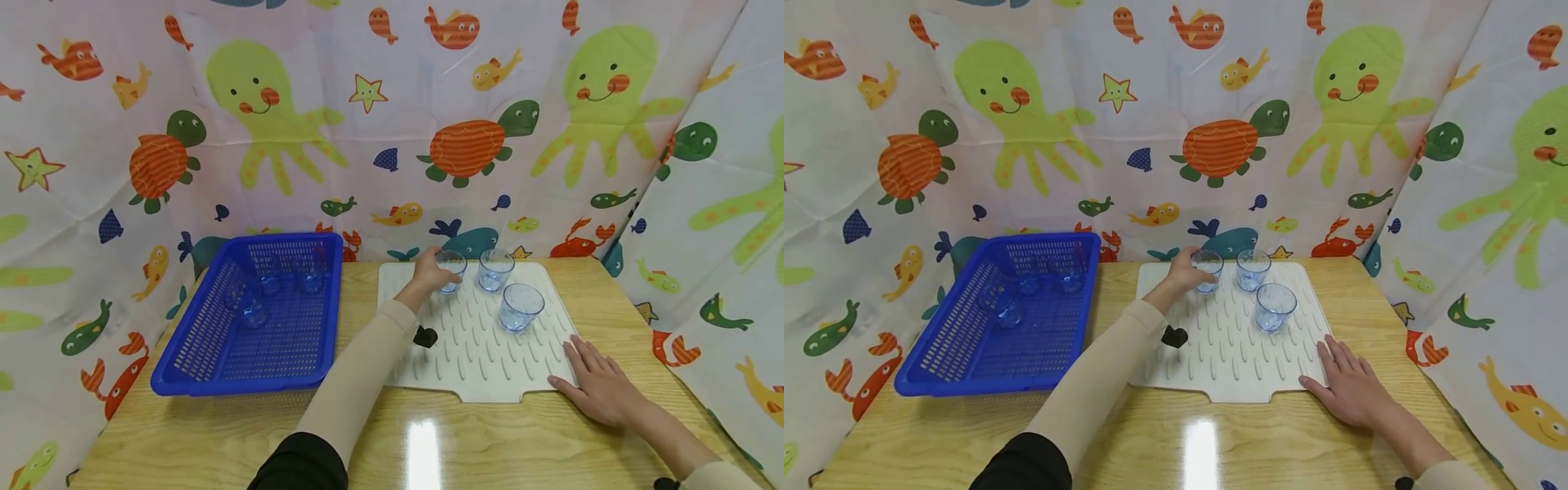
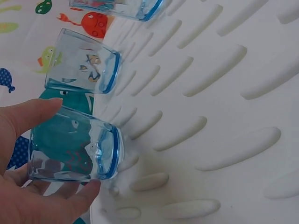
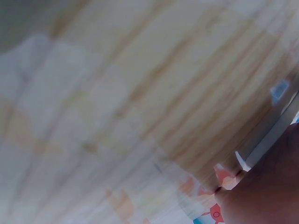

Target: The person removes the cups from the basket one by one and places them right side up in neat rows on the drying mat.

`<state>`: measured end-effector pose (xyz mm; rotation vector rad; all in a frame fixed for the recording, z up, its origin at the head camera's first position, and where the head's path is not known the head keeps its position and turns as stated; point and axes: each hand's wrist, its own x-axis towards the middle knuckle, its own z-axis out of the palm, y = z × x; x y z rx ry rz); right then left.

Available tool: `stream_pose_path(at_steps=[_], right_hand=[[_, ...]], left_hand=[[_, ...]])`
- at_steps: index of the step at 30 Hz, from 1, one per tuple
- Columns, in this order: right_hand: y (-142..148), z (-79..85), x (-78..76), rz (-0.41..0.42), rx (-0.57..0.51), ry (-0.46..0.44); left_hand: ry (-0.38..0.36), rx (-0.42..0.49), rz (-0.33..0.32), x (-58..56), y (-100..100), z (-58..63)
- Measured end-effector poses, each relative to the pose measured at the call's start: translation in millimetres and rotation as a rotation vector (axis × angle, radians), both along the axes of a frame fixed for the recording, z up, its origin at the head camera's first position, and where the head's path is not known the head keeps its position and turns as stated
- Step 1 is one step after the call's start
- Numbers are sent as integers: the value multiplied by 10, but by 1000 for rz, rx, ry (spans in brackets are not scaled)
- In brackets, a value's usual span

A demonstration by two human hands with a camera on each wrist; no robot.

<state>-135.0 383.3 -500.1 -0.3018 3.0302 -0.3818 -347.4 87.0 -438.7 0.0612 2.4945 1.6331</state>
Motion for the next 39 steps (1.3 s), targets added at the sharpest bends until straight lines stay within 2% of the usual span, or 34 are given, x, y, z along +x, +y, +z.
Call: stream_pose_path(at_steps=[7, 11, 19, 27, 34, 39], right_hand=[[-6, -2, 3, 1, 2, 7], [-19, -18, -2, 3, 4, 3], [-16, -13, -11, 2, 7, -2], [-6, 4, -20, 3, -6, -4], [-16, -2, -9, -4, 3, -6], [-12, -12, 23, -6, 5, 0]], left_hand=[[-1, 15, -19, -23, -13, -25], [11, 5, -33, 9, -57, -11], [29, -13, -59, 57, -181, 119], [82, -86, -101, 106, -273, 249], [85, -223, -172, 201, -358, 381], [98, -275, -182, 268, -411, 452]])
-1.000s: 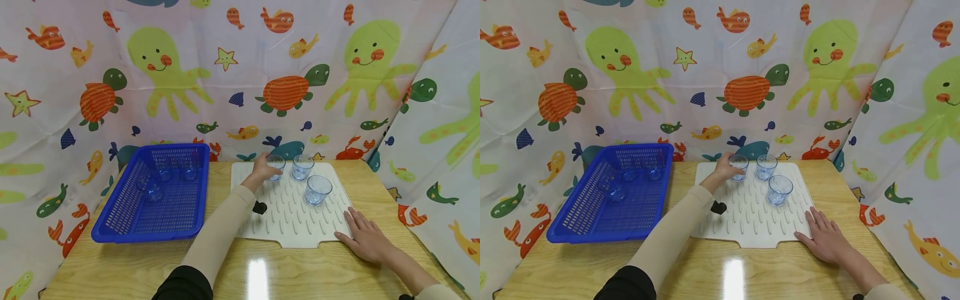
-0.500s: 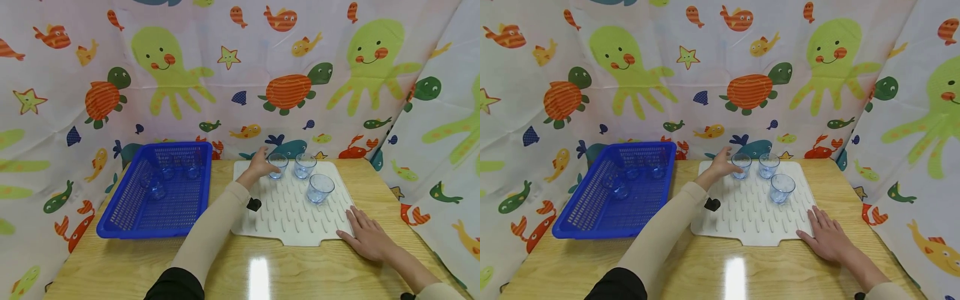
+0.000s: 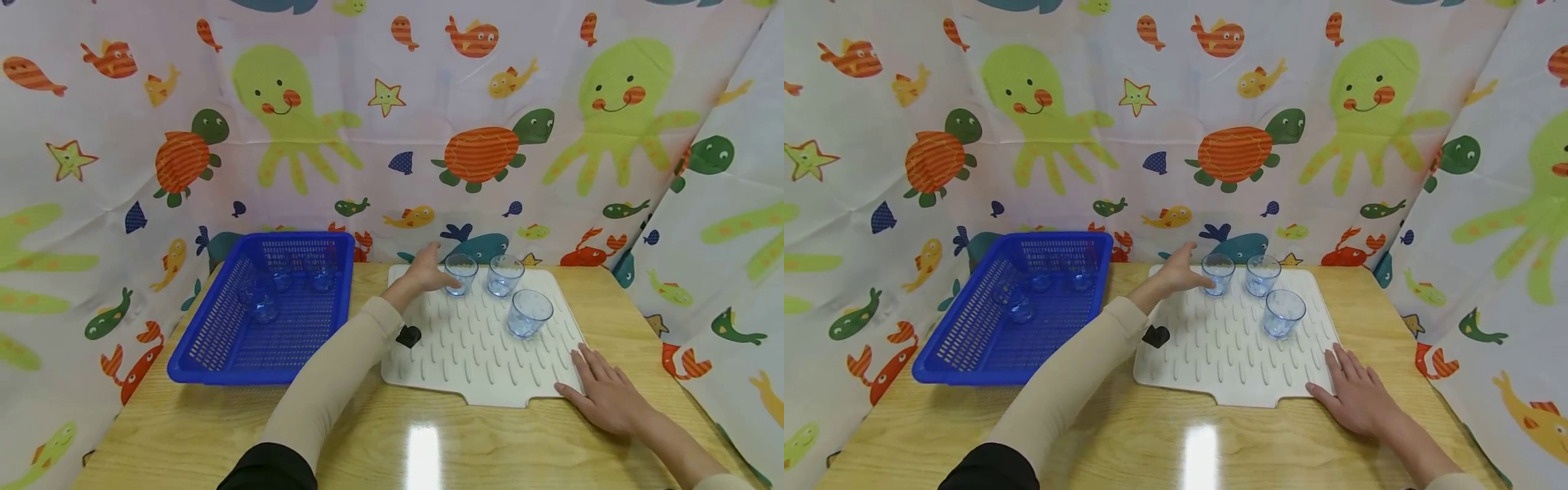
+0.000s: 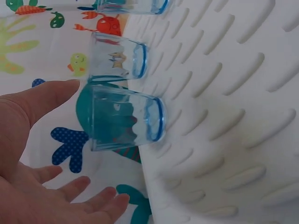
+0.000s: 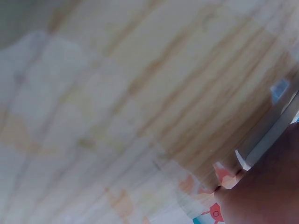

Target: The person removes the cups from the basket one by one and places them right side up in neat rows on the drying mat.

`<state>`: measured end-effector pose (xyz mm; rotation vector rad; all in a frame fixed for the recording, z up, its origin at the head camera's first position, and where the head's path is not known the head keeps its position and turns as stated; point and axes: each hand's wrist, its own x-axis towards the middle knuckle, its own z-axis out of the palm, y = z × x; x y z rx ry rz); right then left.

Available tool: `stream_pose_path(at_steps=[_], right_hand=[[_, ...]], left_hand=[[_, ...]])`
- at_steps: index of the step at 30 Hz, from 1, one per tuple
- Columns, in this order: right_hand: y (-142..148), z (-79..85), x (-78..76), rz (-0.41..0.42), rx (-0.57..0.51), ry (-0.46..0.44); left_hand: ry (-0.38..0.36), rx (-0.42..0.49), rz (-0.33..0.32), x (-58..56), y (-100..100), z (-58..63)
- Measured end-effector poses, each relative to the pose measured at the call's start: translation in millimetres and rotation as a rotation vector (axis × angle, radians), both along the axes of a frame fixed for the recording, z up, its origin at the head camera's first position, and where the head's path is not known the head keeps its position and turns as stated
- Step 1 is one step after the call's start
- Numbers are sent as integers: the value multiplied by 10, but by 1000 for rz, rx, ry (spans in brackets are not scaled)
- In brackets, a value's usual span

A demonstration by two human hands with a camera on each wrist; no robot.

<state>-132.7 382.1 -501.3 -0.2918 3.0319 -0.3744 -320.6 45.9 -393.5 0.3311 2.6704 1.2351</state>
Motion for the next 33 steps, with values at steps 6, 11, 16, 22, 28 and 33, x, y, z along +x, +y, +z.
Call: stream_pose_path(at_steps=[6, 11, 16, 22, 28, 33], right_hand=[[47, -94, 87, -24, -3, -23], [52, -130, 68, -16, -28, -32], [49, -83, 7, -3, -23, -25], [18, -45, -48, 14, -25, -13], [18, -51, -46, 15, -36, -15], [27, -47, -43, 15, -38, -18]], left_hand=[[-15, 7, -43, 100, -63, 51], [7, 41, -13, 190, -159, 160], [19, 63, -16, 268, -274, 317], [60, 90, -43, 365, -427, 493], [89, 64, -67, 452, -563, 548], [113, 67, -72, 539, -669, 601]])
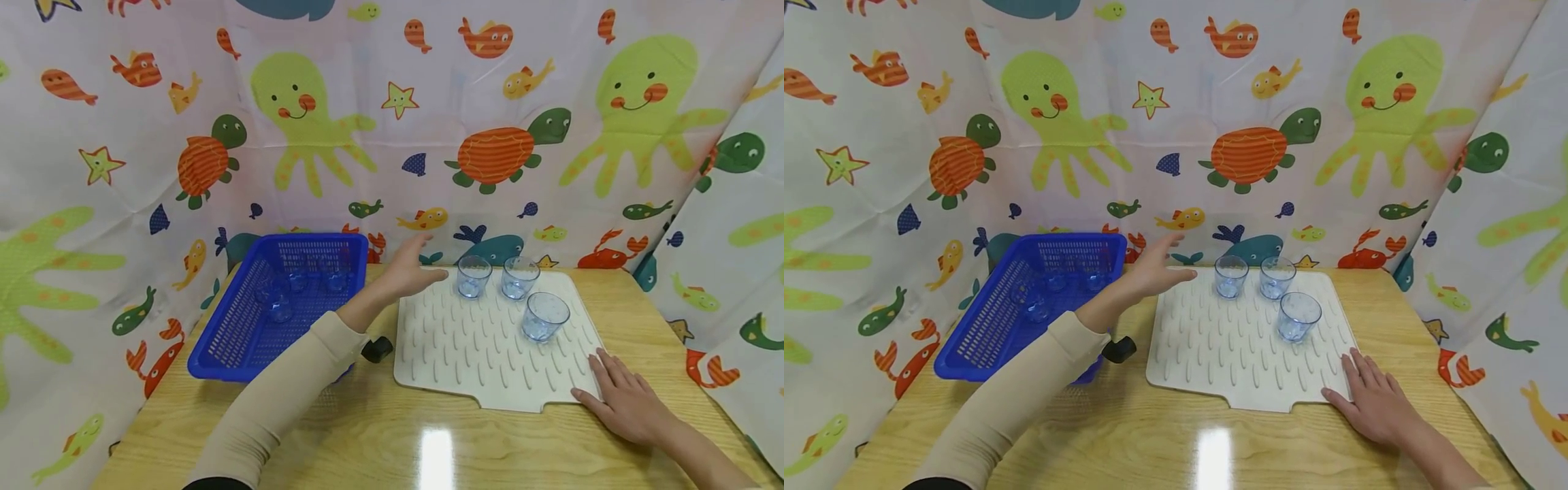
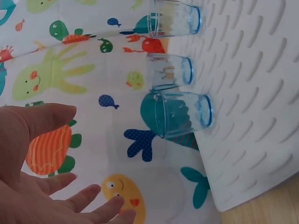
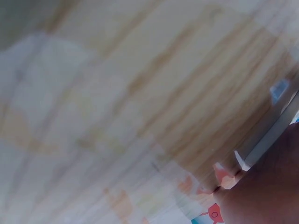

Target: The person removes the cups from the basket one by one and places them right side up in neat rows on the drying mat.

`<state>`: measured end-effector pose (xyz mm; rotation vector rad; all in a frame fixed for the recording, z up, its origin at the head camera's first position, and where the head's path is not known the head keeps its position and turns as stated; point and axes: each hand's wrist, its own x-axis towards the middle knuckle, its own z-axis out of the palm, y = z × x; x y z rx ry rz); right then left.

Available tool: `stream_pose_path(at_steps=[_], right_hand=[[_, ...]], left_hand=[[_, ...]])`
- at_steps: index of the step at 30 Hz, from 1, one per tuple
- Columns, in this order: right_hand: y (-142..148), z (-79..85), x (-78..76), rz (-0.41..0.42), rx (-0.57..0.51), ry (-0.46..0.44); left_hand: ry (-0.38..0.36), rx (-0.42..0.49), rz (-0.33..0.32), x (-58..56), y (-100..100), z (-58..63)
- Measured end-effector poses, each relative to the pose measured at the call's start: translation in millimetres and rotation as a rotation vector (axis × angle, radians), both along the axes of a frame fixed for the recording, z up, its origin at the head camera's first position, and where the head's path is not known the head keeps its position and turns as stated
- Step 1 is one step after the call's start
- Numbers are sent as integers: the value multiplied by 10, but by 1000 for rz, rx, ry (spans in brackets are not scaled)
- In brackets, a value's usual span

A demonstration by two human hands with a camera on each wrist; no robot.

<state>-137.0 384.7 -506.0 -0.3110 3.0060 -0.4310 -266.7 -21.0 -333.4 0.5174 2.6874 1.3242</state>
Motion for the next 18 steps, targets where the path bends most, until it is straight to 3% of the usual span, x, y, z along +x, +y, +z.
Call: stream_pose_path(at_steps=[7, 18], right_hand=[[-7, 7, 0, 0, 4, -2], [-4, 3, -16, -8, 7, -8]], left_hand=[[13, 23, -17, 85, -167, 1], [47, 18, 34, 210, -394, 15]])
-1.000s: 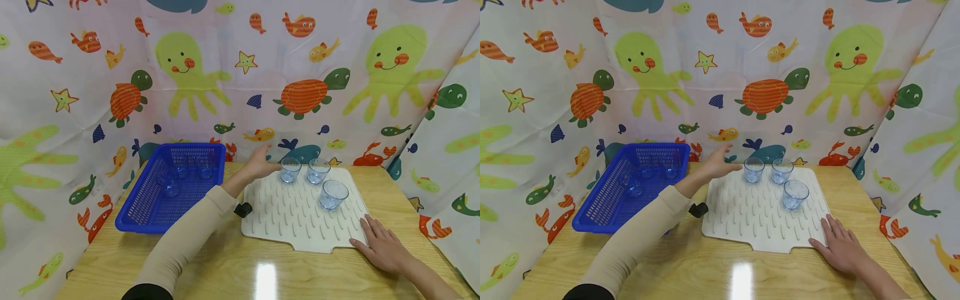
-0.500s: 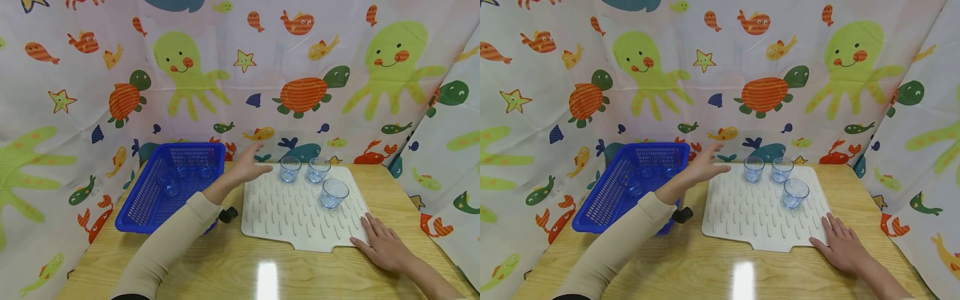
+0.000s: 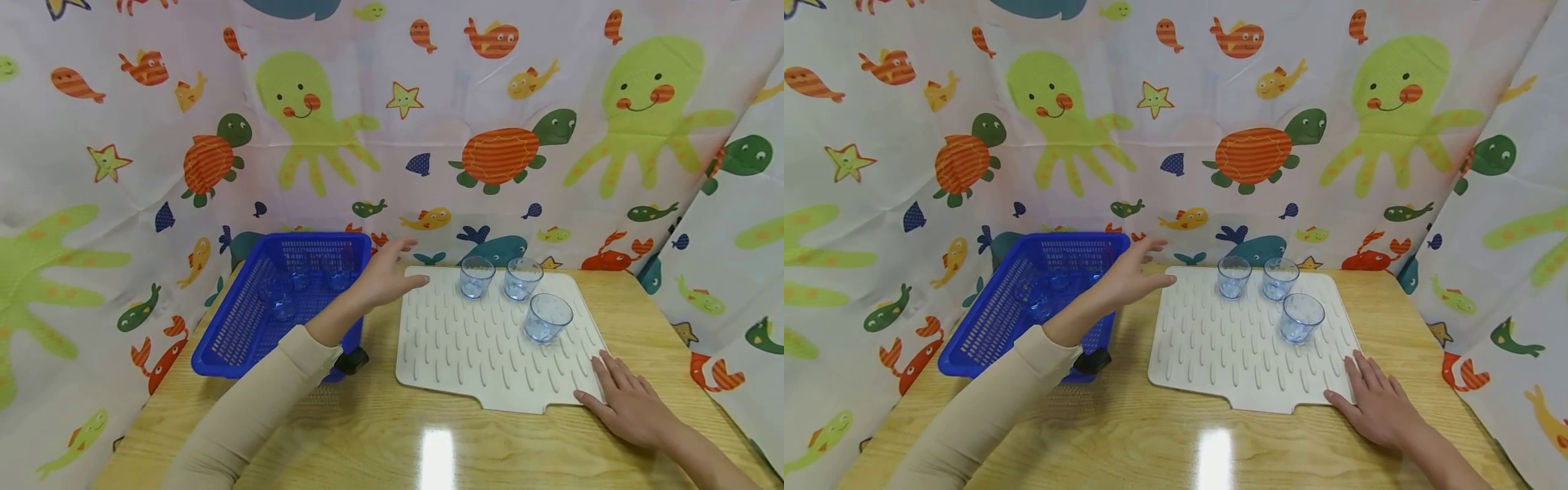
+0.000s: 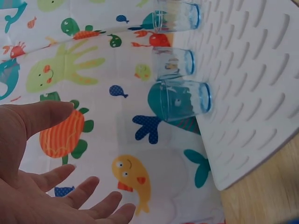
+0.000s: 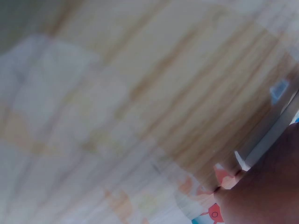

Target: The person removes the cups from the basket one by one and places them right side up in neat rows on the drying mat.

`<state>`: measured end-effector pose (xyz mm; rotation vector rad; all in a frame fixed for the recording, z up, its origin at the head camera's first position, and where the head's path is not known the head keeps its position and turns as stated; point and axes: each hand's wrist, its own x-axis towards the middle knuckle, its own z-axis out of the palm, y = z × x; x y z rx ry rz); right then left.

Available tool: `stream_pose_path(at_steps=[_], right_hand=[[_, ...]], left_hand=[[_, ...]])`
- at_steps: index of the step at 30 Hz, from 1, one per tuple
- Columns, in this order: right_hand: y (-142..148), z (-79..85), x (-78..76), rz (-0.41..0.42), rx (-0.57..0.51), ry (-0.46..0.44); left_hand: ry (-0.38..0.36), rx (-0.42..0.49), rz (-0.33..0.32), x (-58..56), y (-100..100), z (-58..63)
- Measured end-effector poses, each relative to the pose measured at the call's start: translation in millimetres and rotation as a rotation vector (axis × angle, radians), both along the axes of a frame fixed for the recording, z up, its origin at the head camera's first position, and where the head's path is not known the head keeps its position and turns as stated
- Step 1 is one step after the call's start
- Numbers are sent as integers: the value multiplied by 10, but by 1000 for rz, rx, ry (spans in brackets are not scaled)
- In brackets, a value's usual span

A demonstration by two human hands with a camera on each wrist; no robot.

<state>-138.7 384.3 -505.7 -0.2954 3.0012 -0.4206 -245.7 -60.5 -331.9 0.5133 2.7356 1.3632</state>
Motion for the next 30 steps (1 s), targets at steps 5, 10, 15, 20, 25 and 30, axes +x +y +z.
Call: stream_pose_path(at_steps=[5, 10, 15, 20, 25, 30], right_hand=[[-1, -13, 3, -3, 6, -2], [0, -12, -8, -5, 14, -2], [-7, -2, -14, -4, 14, -9], [-25, -5, -11, -1, 13, -13], [-24, -5, -13, 0, 18, -17], [7, -17, -35, 2, 16, -16]], left_hand=[[9, -9, 23, 36, -143, -7], [25, -12, 46, 63, -320, 26], [17, 25, 81, 83, -514, 42], [2, 48, 137, 112, -712, 26], [-10, 39, 189, 121, -926, -7], [-20, 27, 233, 94, -1153, -4]])
